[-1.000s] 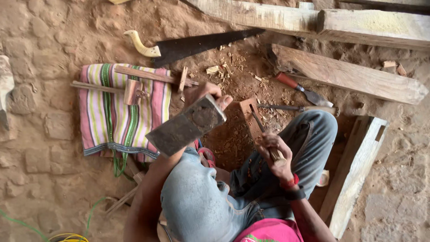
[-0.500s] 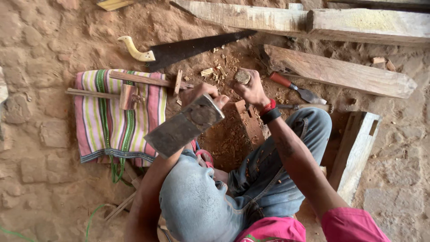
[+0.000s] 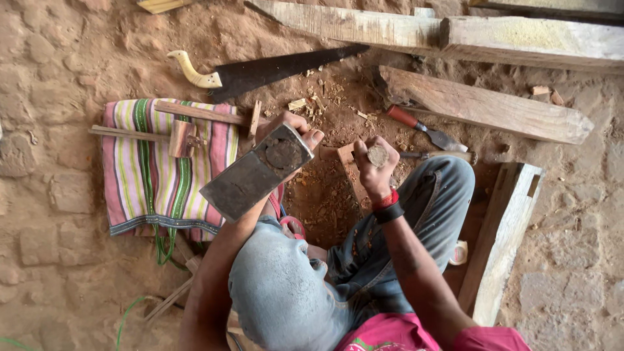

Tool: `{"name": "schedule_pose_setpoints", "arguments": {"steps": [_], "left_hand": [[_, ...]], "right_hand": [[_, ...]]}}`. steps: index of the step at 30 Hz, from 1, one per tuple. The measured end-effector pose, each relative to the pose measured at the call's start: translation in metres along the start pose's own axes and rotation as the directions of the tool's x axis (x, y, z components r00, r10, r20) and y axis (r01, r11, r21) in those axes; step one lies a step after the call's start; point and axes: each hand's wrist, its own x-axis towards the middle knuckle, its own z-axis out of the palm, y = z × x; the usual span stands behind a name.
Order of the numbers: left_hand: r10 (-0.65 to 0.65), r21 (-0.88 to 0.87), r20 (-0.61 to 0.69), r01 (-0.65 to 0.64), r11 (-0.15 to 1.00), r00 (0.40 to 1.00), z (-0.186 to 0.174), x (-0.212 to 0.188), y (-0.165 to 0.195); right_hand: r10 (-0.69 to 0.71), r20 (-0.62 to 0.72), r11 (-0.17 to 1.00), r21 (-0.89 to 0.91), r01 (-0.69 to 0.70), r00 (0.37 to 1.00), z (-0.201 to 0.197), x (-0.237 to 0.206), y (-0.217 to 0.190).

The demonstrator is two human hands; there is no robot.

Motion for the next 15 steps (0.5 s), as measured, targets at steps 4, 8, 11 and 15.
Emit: {"name": "schedule_pose_setpoints", "arguments": {"steps": [4, 8, 11, 15], "left_hand": [[-0.023, -0.040, -0.055, 0.021, 0.999, 0.998, 0.005, -0.001, -0.004], [0.021, -0.050, -0.008, -0.021, 0.999, 1.000, 0.003, -0.002, -0.001], [-0.033, -0.106, 0.030, 0.036, 0.994, 0.999, 0.000, -0.002, 0.004], [-0.041, -0.114, 0.050, 0.047, 0.992, 0.998, -0.002, 0.001, 0.009]], "right_hand": [[-0.105, -0.376, 0.923, -0.381, -0.050, 0.921, -0.006, 0.011, 0.000], [0.169, -0.093, 0.890, 0.442, -0.112, 0.981, -0.036, 0.044, -0.015], [0.152, 0.166, 0.904, 0.376, -0.205, 0.974, -0.056, 0.055, -0.031], [-0.046, 0.237, 0.978, 0.207, -0.004, 0.970, -0.056, 0.056, -0.042]]}}
